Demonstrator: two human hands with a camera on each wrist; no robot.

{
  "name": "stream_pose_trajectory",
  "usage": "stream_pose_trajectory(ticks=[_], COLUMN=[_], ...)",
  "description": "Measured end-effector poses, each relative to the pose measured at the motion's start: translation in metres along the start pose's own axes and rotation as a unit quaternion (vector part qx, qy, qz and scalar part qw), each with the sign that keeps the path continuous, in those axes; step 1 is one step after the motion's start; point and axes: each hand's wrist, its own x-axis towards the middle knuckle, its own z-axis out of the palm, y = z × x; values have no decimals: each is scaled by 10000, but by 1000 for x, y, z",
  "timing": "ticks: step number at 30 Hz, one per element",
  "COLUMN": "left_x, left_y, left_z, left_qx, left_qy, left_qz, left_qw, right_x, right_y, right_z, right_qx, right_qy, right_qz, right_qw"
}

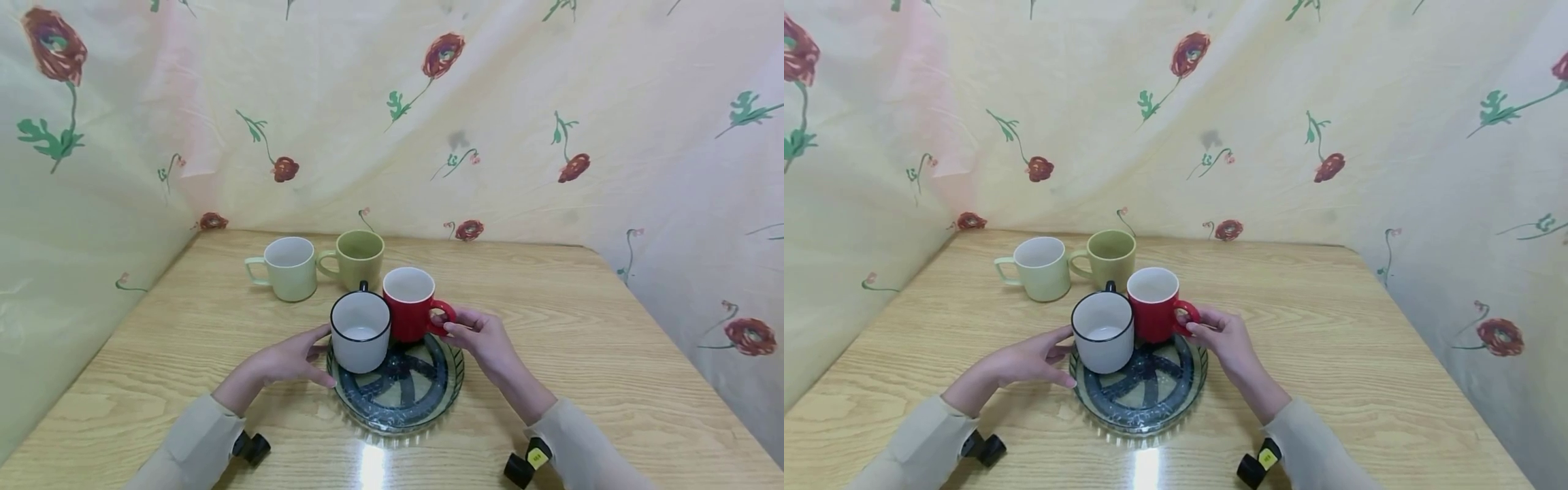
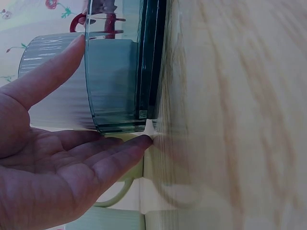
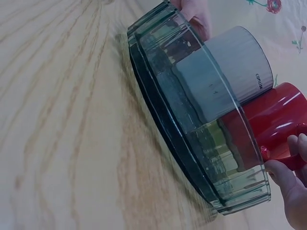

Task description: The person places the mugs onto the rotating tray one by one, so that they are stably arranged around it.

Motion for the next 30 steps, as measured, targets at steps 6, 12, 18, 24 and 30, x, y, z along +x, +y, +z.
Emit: stream_pose_trajectory(ticks=[6,12,18,24,30], left_x=[0,0,0,1,1], left_y=[-1,-2,-3,-3,-2], left_z=[0,1,1,0,0], left_qx=[16,11,-25,13,7], left_qy=[3,30,59,59,25], left_qz=[30,33,9,86,155], left_qw=[10000,10000,10000,9999,9999], right_x=[3,4,6,6,6], right_y=[6,9,9,6,5], right_z=[0,2,3,2,-2], right_qx=[44,-18,-114,-570,-1180], right_qy=[-30,-32,-41,-118,-97], right_qz=[15,49,134,-59,-221], right_qw=[10000,10000,9998,9983,9927])
